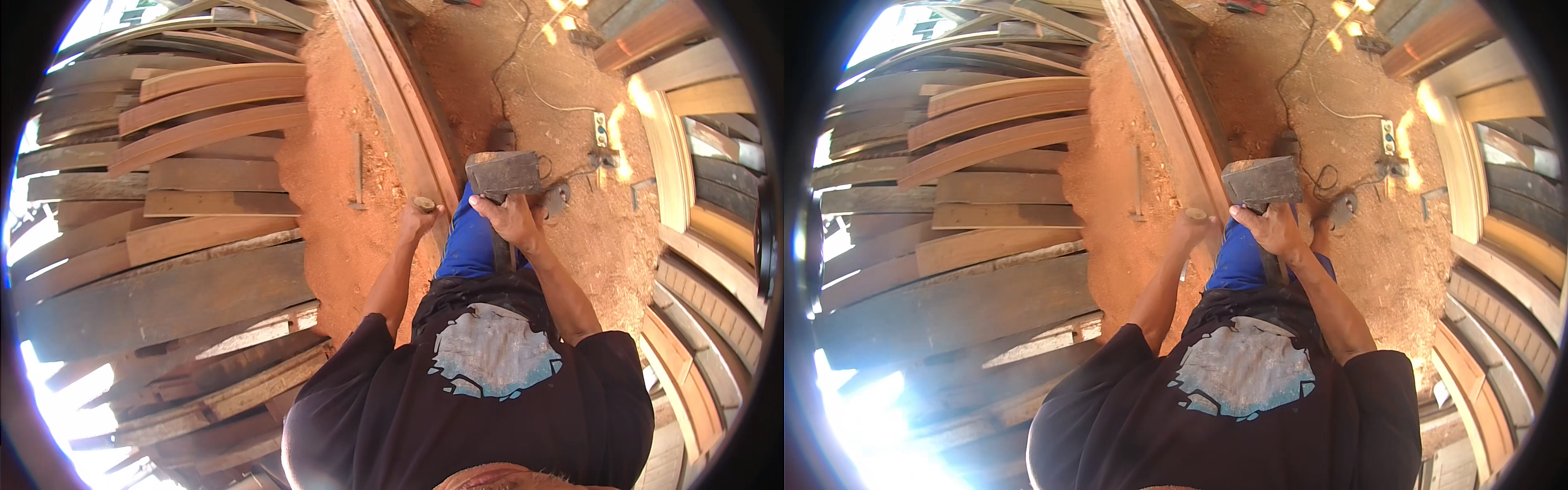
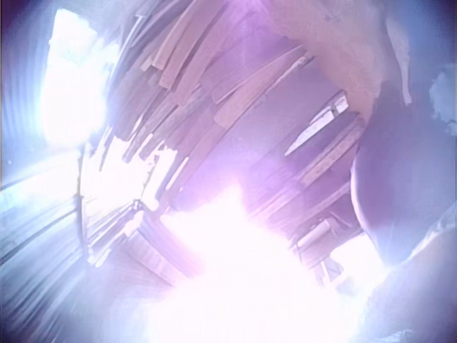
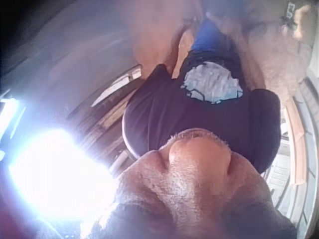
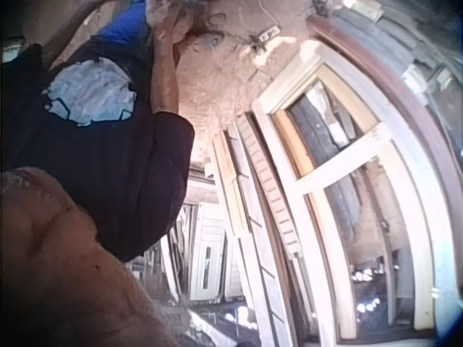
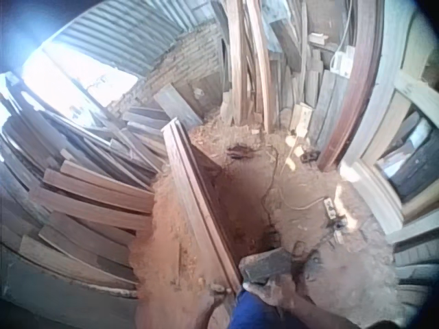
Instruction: The person uses a hand chisel and a wooden mallet to shape a long wooden plank. They repeatedly strike the chisel to remove wood shavings, rotating the plank to work on different edges. The person continues this process throughout the clip, focusing on smoothing and refining the plank's surface.
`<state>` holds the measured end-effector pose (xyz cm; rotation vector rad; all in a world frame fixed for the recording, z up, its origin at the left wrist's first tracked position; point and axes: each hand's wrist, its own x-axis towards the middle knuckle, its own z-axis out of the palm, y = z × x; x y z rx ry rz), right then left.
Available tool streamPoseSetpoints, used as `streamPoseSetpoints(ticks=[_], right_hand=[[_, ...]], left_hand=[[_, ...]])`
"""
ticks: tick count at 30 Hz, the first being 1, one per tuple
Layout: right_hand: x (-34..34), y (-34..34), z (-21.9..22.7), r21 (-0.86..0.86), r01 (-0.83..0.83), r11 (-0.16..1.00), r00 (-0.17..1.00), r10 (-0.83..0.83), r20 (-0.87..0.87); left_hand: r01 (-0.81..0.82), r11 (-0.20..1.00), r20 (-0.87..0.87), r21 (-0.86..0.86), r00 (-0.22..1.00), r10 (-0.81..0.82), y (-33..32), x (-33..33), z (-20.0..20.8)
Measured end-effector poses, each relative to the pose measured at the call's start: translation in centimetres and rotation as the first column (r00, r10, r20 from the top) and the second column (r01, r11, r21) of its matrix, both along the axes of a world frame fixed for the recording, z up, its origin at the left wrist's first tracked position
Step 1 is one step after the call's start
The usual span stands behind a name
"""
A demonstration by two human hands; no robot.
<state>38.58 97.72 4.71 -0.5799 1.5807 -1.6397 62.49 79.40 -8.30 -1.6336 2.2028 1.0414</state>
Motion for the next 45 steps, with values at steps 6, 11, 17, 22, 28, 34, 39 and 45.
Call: streamPoseSetpoints(ticks=[6,11,17,22,28,34,39,45], right_hand=[[4.2,2.0,0.7,0.204,-0.018,0.979,0.993,-0.007,0.119],[3.3,-1.2,4.5,0.285,-0.026,0.958,0.995,0.051,-0.08],[-0.1,-6.3,12.1,0.003,0.108,0.994,0.96,-0.103,-0.259],[-1.5,-7.9,15.0,-0.214,0.166,0.963,0.951,-0.214,-0.225],[-2.8,-7.9,16.0,-0.191,0.17,0.967,0.917,-0.226,-0.328],[-2.5,-9.8,13.9,-0.05,0.176,0.983,0.872,-0.179,-0.456],[-2.8,-12.5,8.7,0.378,0.001,0.926,0.721,0.261,-0.642],[-1.3,-10.7,11.3,0.284,-0.028,0.958,0.784,0.197,-0.588]], left_hand=[[0.045,0.987,-0.088,0.151,0.996,-0.032,-1.0,-0.2,2.1],[0.097,0.992,-0.444,-0.077,0.888,-0.121,-7.6,-0.9,4.9],[-0.063,0.989,-0.671,0.133,0.729,0.136,-11.5,-11.3,18.6],[0.134,0.99,-0.859,-0.04,0.501,-0.102,-15.2,-17.4,14.3],[0.219,0.975,-0.853,0.018,0.513,-0.099,-15.4,-18.7,12.9],[0.235,0.972,-0.867,-0.025,0.479,-0.138,-14.7,-16.3,11.3],[0.304,0.949,-0.841,-0.086,0.489,-0.233,-12.0,-15.3,12.7],[0.072,0.997,-0.896,0.039,0.445,0.003,-11.5,-15.1,12.0]])
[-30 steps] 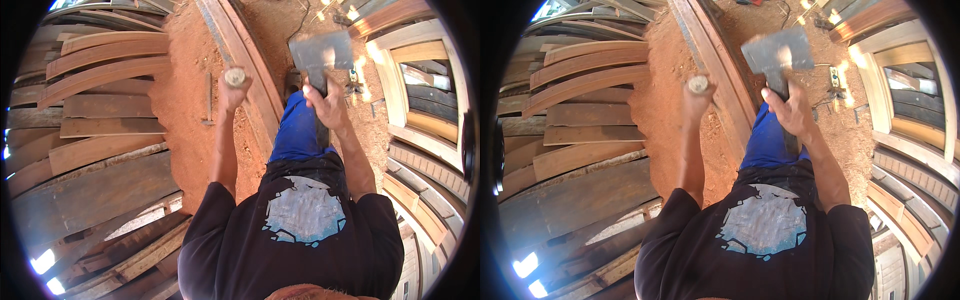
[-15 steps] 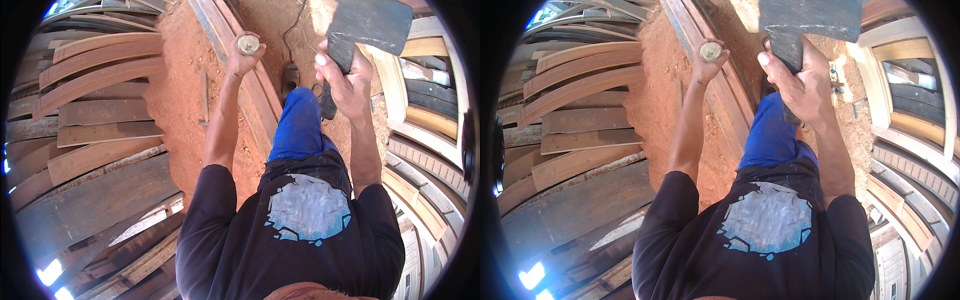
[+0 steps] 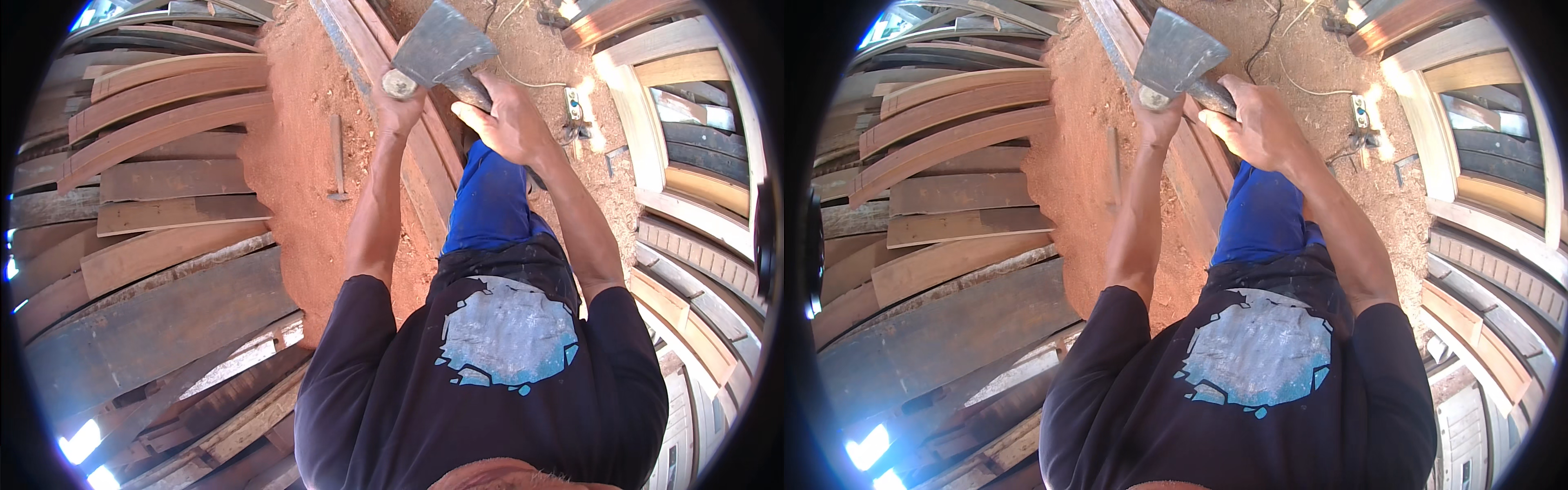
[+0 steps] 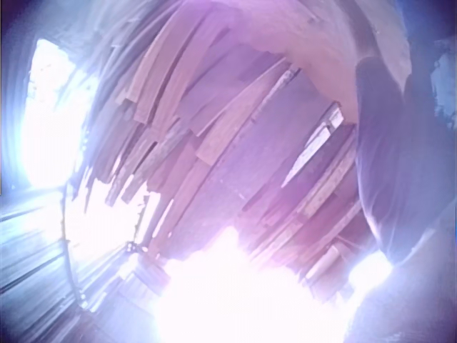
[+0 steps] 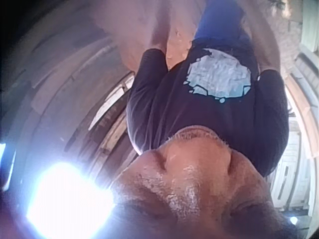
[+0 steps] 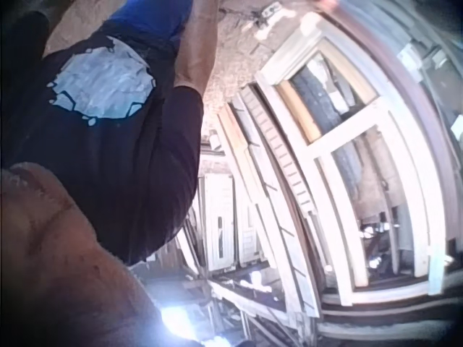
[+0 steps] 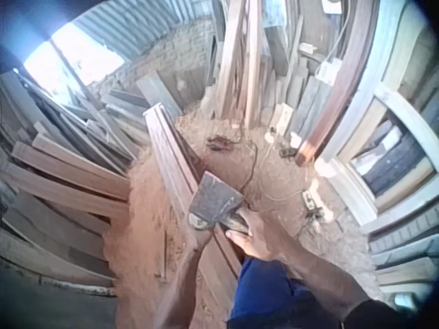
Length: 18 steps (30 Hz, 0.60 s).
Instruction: The person uses a hand chisel and a wooden mallet to shape a long wooden plank. They repeatedly strike the chisel to remove wood shavings, rotating the plank to work on different edges. The person continues this process throughout the clip, focusing on smoothing and refining the plank's surface.
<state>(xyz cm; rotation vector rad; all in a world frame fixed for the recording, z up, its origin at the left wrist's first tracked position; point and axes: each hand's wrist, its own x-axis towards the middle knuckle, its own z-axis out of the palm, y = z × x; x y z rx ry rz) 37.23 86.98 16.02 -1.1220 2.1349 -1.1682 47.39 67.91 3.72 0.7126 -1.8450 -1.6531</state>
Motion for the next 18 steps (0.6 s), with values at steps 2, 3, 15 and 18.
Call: streamPoseSetpoints(ticks=[2,3,15,18], right_hand=[[0.5,0.5,2.0,-0.059,0.058,0.997,0.995,-0.053,0.087],[0.5,0.9,3.4,-0.062,0.062,0.996,0.993,-0.055,0.106],[1.6,1.9,-1.0,0.133,-0.077,0.988,0.964,0.108,-0.245],[1.4,3.2,-2.9,0.164,-0.098,0.982,0.952,0.141,-0.271]], left_hand=[[-0.085,0.996,0.004,-0.028,0.996,0.085,-0.7,0.1,-0.8],[-0.03,0.999,0.03,-0.044,0.999,0.031,-0.5,0.3,-0.2],[0.276,0.886,-0.088,-0.372,0.94,-0.33,3.2,2.4,1.9],[0.325,0.911,0.13,-0.255,0.945,-0.301,4.3,4.0,1.2]])
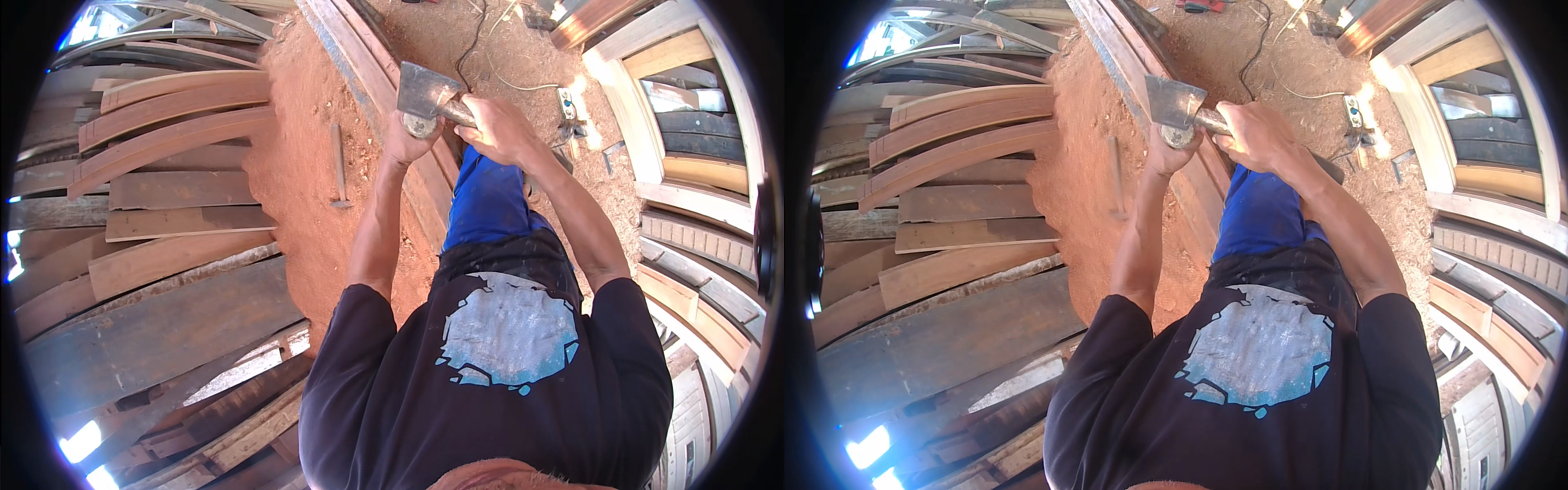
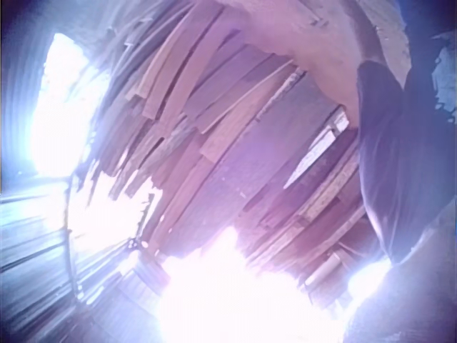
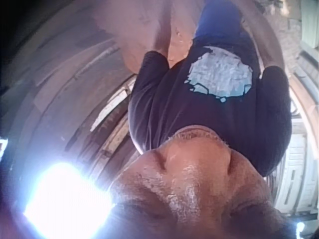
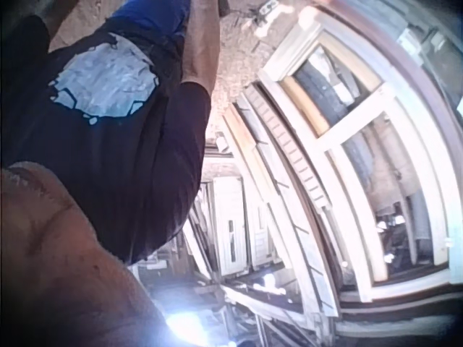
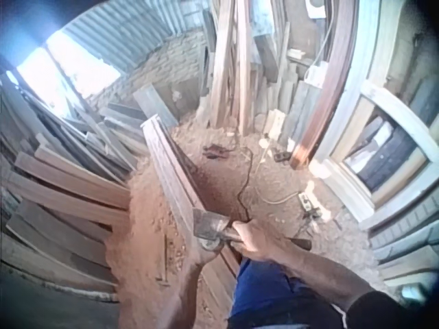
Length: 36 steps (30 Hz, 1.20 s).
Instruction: The person uses a hand chisel and a wooden mallet to shape a long wooden plank. They repeatedly strike the chisel to remove wood shavings, rotating the plank to work on different edges. The person continues this process throughout the clip, focusing on smoothing and refining the plank's surface.
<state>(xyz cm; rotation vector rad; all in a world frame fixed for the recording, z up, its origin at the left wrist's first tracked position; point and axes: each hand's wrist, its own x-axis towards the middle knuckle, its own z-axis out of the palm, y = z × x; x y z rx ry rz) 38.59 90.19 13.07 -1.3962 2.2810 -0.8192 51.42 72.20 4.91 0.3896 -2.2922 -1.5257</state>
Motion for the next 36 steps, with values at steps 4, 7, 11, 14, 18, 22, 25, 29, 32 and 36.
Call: streamPoseSetpoints(ticks=[4,7,11,14,18,22,25,29,32,36], right_hand=[[0.0,1.2,1.7,-0.033,0.109,0.993,0.961,-0.097,0.26],[0.4,1.9,3.7,-0.199,0.226,0.954,0.919,-0.14,0.369],[-0.8,3.4,5.7,-0.24,0.244,0.94,0.951,-0.184,0.247],[-0.5,3.8,6.2,-0.317,0.263,0.911,0.96,-0.214,0.18],[1.0,3.0,3.7,-0.349,0.247,0.904,0.948,-0.151,0.28],[0.7,3.5,1.6,0.204,0.042,0.978,0.974,-0.085,0.209],[1.3,4.8,2.2,0.062,0.148,0.987,0.915,-0.16,0.37],[1.4,6.4,5.4,-0.224,0.242,0.944,0.919,-0.149,0.365],[1.2,7.2,6.6,-0.231,0.255,0.939,0.942,-0.188,0.279],[2.3,7.4,6.5,-0.273,0.223,0.936,0.96,-0.161,0.231]], left_hand=[[-0.247,0.951,-0.024,0.184,0.967,0.255,0.1,-1.7,-1.2],[-0.326,0.941,-0.075,0.096,0.94,0.333,-0.9,-2.7,-2.1],[-0.234,0.959,-0.021,0.16,0.97,0.24,-0.6,-2.4,-1.3],[-0.117,0.982,0.026,0.147,0.993,0.114,0.0,-1.1,-1.1],[-0.006,0.991,0.01,0.133,1.0,0.005,1.0,-0.5,-1.9],[-0.017,0.998,-0.131,-0.066,0.991,0.008,3.1,-0.2,-0.7],[-0.191,0.959,-0.045,0.208,0.978,0.204,2.4,-0.8,-3.0],[-0.213,0.97,0.06,0.115,0.976,0.207,2.4,-0.1,-1.1],[-0.124,0.98,0.095,0.155,0.989,0.11,3.5,1.1,-0.5],[-0.02,0.991,0.062,0.132,0.998,0.012,4.9,2.2,-0.9]])
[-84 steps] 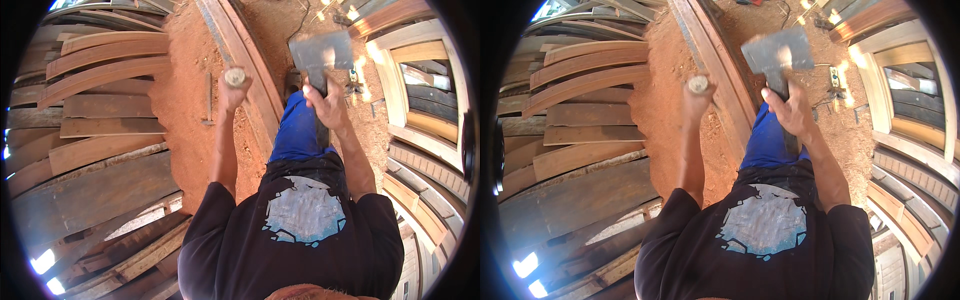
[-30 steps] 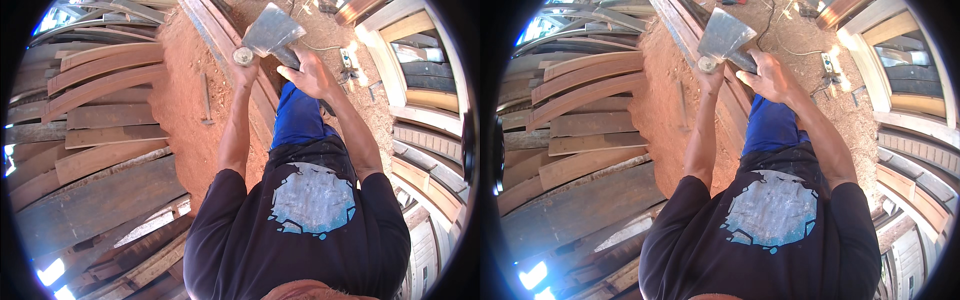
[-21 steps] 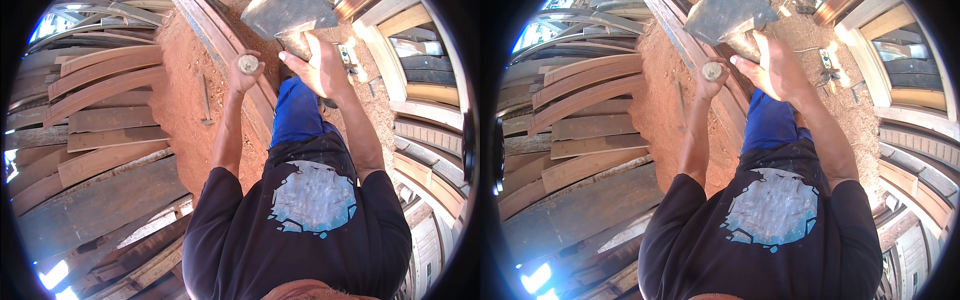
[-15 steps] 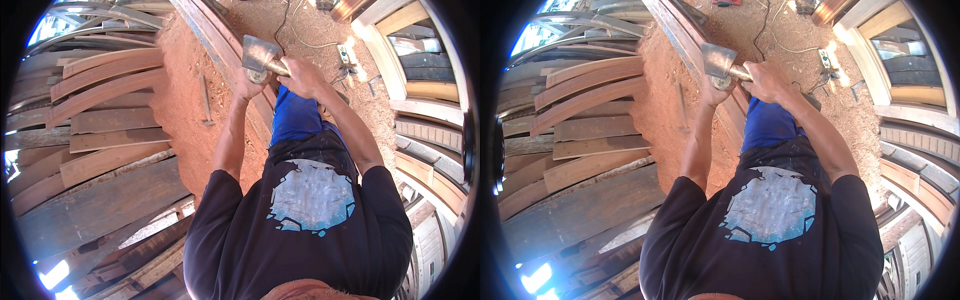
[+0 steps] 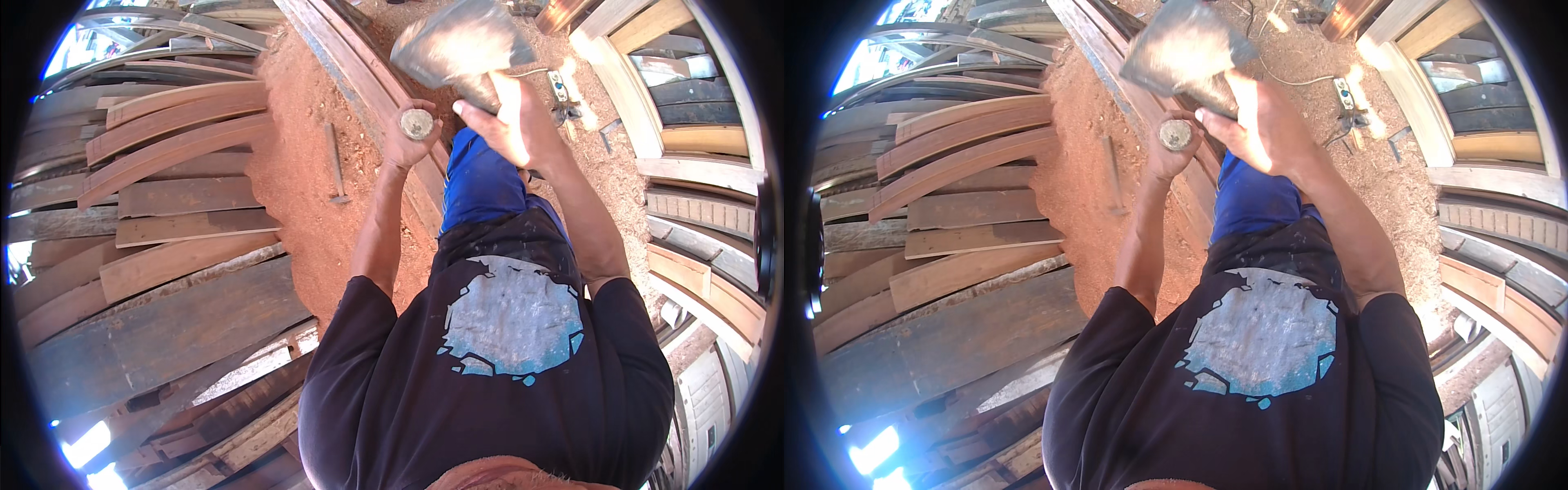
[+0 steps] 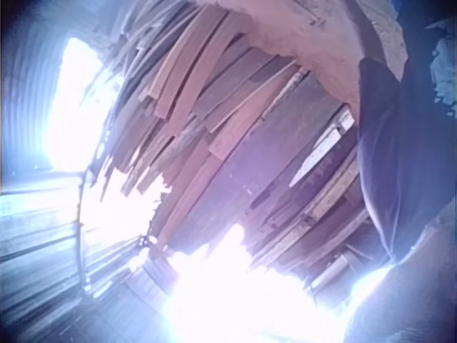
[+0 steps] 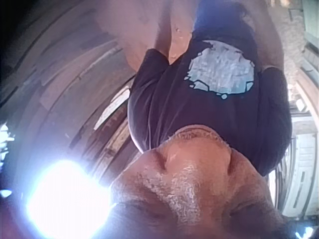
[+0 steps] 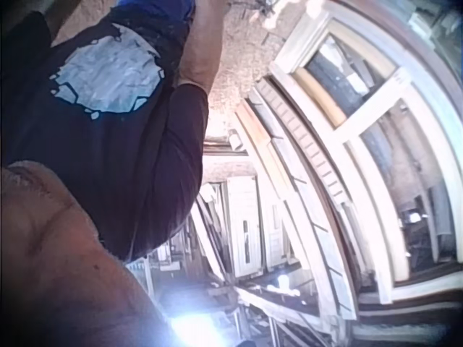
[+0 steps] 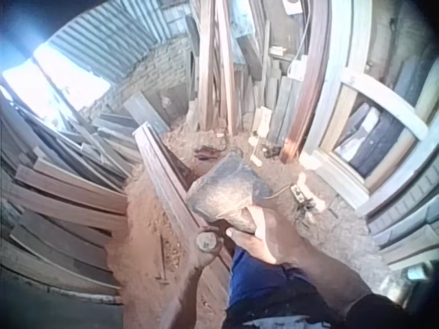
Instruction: The person uses a hand chisel and a wooden mallet to shape a long wooden plank. They repeatedly strike the chisel to remove wood shavings, rotating the plank to work on different edges. The person continues this process throughout the clip, focusing on smoothing and refining the plank's surface.
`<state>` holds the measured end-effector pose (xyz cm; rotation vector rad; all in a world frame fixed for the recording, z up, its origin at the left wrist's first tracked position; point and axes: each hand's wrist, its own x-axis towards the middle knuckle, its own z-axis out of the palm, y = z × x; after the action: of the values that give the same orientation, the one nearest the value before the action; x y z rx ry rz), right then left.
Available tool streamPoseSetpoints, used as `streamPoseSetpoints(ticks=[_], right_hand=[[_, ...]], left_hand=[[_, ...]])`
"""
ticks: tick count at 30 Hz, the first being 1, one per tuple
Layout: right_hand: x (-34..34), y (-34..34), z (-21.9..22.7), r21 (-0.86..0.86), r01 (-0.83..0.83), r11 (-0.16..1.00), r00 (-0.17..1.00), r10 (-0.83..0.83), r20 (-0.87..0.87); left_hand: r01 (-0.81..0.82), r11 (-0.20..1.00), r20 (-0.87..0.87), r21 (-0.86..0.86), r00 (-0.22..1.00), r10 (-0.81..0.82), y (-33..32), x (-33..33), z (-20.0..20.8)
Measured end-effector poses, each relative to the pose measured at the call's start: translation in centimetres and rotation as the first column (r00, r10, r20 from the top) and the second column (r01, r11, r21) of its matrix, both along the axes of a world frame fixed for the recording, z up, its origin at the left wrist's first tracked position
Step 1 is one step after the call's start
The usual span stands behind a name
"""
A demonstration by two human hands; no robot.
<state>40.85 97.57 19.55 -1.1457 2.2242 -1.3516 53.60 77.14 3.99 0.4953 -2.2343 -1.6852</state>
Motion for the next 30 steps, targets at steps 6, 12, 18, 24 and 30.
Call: streamPoseSetpoints(ticks=[6,12,18,24,30], right_hand=[[1.5,0.9,-6.1,0.363,-0.122,0.924,0.984,0.161,-0.078],[1.5,2.6,-2.5,0.199,-0.056,0.979,0.981,0.017,0.191],[1.9,3.8,1.4,-0.086,0.008,0.996,1.0,-0.01,-0.027],[3.5,2.2,-5.1,0.394,-0.118,0.911,0.984,0.16,-0.074],[4.2,4.4,-3.9,0.295,-0.117,0.948,0.99,0.087,0.112]], left_hand=[[0.041,0.989,-0.076,-0.144,0.996,-0.053,2.5,1.0,1.1],[-0.288,0.957,-0.112,-0.029,0.952,0.283,1.8,-0.4,-1.6],[-0.033,0.997,-0.109,-0.065,0.994,0.026,2.4,1.4,1.2],[0.064,0.98,-0.032,-0.19,0.997,-0.072,3.4,2.2,-0.1],[-0.209,0.977,-0.096,0.034,0.973,0.211,4.2,2.0,-2.1]])
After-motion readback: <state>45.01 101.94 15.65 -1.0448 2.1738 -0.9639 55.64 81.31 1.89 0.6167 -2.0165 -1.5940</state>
